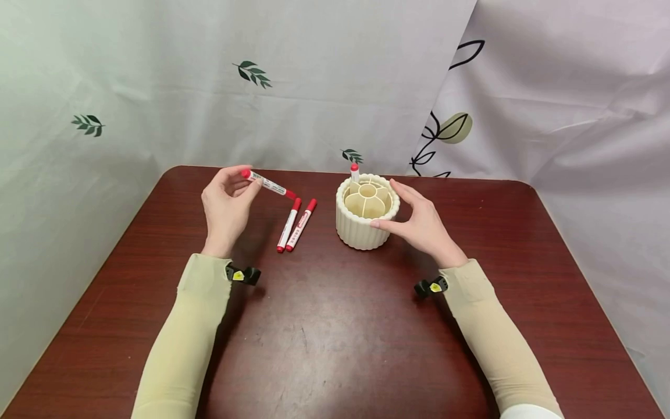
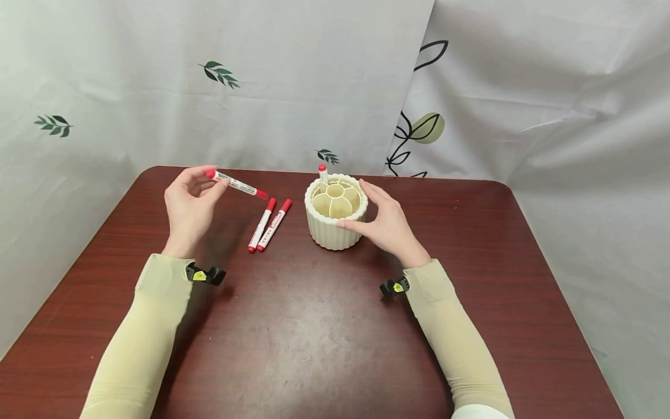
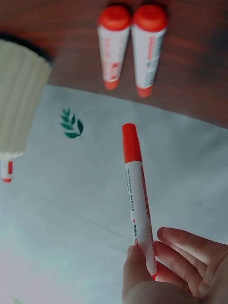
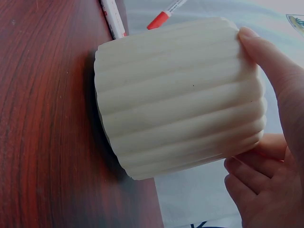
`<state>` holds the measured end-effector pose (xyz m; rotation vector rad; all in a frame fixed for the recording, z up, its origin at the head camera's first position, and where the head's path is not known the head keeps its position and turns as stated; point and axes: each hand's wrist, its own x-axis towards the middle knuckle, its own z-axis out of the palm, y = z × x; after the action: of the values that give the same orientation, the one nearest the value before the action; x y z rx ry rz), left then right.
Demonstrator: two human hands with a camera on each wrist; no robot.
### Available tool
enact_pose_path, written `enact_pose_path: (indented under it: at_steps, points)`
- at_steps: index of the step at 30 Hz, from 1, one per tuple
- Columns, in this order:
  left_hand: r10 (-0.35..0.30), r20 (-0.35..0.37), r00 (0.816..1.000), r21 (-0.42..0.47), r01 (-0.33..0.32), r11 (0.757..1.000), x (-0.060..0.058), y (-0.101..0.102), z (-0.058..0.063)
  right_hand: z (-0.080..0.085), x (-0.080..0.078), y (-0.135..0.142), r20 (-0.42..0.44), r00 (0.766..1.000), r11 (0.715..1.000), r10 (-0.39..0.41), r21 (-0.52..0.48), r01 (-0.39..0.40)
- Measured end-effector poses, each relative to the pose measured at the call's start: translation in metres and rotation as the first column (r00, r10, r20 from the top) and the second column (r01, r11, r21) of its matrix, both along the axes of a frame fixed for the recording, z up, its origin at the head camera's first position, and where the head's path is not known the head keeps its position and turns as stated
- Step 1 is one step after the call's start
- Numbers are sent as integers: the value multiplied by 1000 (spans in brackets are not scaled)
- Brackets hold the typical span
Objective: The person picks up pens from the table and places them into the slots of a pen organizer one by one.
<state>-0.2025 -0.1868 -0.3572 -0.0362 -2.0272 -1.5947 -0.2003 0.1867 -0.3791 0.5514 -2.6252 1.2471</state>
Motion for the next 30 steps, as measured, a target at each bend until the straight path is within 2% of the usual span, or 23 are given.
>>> enact_pose_path:
  at_steps: [5,8,15,24,30]
  points:
    - [-48,-42,998,124,53,991,-1,11,6,0,0,0,-1,1000,1000,0,-2,0]
    - [-63,-68,996,135,71,988,1,18,11,0,0,0,1,1000,1000,-1,-3,1]
    - [-104,-110,989,156,120,980,13,39,34,0,-1,1,8,1000,1000,-5,-5,5]
    - [-145,-184,972,207,182,961,-6,52,28,0,-2,1,10,1000,1000,1,-6,-1]
    - [-156,-241,958,212,209,955,-6,64,35,-1,-2,1,13,1000,1000,-1,-5,1]
